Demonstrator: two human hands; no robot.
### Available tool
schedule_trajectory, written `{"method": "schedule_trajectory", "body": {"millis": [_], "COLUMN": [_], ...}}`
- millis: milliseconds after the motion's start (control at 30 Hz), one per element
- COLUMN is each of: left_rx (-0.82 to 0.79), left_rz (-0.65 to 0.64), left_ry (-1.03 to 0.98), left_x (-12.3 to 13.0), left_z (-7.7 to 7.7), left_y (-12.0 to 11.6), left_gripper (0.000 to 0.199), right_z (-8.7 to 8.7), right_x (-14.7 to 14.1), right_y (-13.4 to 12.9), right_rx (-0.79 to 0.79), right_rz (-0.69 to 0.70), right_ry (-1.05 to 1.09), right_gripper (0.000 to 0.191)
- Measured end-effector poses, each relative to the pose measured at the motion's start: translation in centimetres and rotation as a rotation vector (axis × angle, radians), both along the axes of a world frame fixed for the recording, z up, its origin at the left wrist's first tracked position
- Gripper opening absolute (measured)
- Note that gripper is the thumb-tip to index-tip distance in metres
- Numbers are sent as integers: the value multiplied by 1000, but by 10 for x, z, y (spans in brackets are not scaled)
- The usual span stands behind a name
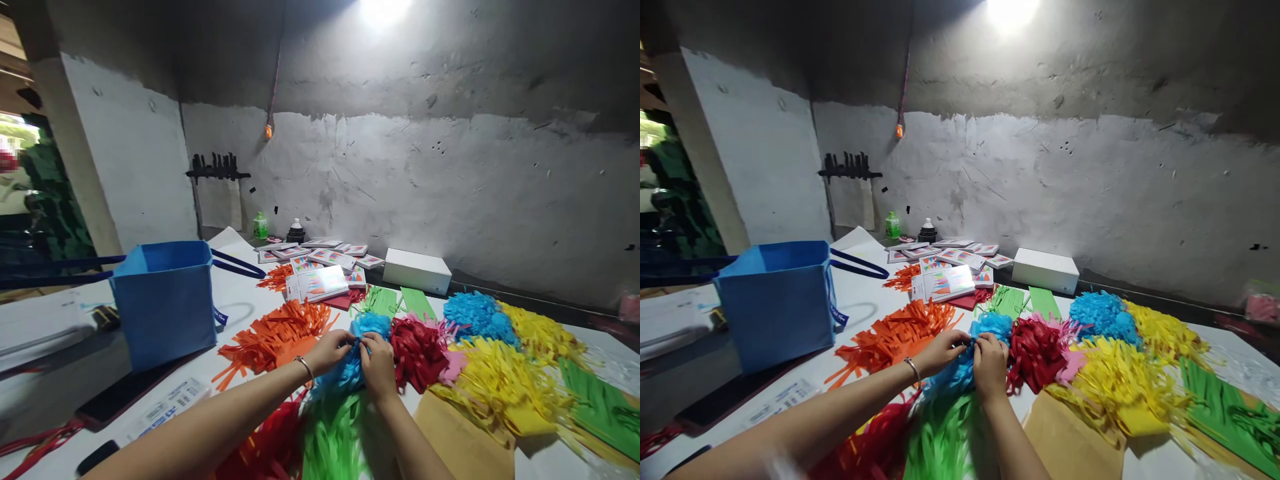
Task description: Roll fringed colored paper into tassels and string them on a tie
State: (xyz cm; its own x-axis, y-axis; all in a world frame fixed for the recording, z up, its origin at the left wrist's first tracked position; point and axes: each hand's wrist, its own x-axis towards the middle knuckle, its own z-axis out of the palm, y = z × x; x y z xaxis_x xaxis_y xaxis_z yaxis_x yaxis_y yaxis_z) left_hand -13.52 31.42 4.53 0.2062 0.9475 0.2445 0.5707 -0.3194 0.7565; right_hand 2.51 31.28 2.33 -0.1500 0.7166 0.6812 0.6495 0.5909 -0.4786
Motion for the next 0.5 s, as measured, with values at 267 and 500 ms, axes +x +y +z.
{"method": "schedule_trajectory", "body": {"millis": [267,500], "left_rx": [61,130], "left_rz": [46,21], "left_ry": [53,199], "left_x": [5,-2], "left_z": [5,13], "left_y": [-2,0], "left_gripper": [23,21], "right_z": [8,15], "right_x": [5,14], "right_y": [2,11], "right_rx": [-20,-37], "right_rz": [34,210], "right_ry": [83,28], "right_gripper": [20,17]}}
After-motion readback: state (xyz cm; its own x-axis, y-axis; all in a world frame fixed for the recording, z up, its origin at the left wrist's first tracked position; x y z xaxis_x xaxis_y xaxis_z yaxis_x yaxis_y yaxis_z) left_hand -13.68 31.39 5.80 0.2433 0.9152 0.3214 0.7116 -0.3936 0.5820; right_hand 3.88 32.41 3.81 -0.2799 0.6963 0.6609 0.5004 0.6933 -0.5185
